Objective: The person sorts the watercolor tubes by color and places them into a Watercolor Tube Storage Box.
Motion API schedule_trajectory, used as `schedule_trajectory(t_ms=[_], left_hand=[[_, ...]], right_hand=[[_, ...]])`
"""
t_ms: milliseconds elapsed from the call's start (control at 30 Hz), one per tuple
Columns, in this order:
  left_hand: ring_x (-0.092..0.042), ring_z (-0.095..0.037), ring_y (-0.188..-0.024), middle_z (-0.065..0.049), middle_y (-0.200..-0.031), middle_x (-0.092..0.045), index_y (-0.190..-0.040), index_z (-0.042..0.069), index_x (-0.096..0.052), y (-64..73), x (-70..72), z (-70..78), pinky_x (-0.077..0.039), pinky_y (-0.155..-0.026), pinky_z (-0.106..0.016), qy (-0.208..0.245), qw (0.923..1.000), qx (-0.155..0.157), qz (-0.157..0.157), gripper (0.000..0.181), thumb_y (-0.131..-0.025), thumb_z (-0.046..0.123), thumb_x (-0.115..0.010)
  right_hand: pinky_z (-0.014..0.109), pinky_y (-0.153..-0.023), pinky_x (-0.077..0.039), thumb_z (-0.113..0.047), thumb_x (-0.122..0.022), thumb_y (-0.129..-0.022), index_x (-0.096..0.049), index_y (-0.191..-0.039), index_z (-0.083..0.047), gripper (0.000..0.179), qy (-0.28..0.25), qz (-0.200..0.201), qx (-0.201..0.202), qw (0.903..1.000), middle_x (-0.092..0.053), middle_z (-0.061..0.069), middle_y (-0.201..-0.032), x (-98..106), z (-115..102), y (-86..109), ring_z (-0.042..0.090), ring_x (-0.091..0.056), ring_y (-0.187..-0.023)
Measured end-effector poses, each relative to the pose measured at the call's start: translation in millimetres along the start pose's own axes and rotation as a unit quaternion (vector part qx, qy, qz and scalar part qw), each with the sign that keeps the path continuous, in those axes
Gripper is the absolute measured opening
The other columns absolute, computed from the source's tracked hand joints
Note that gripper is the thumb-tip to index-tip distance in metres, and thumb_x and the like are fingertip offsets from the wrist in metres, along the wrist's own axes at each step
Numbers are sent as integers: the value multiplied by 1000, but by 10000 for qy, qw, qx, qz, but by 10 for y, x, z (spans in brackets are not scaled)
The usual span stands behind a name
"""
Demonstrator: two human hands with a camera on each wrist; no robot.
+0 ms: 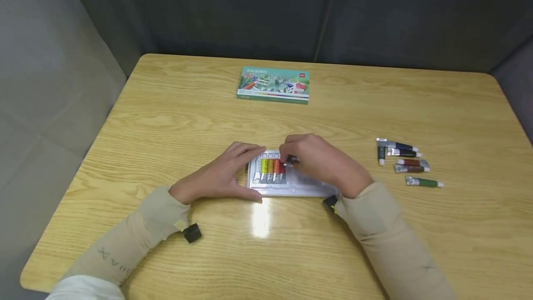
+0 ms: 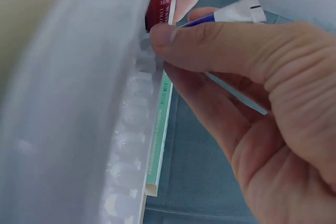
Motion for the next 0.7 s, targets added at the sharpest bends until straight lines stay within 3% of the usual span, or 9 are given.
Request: schedule_trajectory(t_ms=[433,700], left_hand=[[-34,-15,-147,2,-164,-38,-164,19,-31,-1,8,5,-38,-124,-40,-27,10000,-30,8,112,-77,69,-80],[-34,-15,-146,2,-164,-38,-164,19,-31,1,8,9,-39,-123,-41,20,10000,-2,7,112,-77,69,-81]], right_hand=[[33,-77,-58,6,-81,-83,-78,-93,-14,23,357,-200,10,9992,-67,1,-98,-26,-48,20,15,-60,-87],[38,-84,-62,2,-82,-84,-80,-96,-12,19,609,-319,-67,9976,-71,1,-95,-32,-63,15,15,-63,-88]])
Point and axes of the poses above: each hand's wrist, its own y-axis away from the middle knuckle, its own x-axis out of the back of the hand, z = x × y, the point moved 10 cm from there along -y, towards the middle knuckle
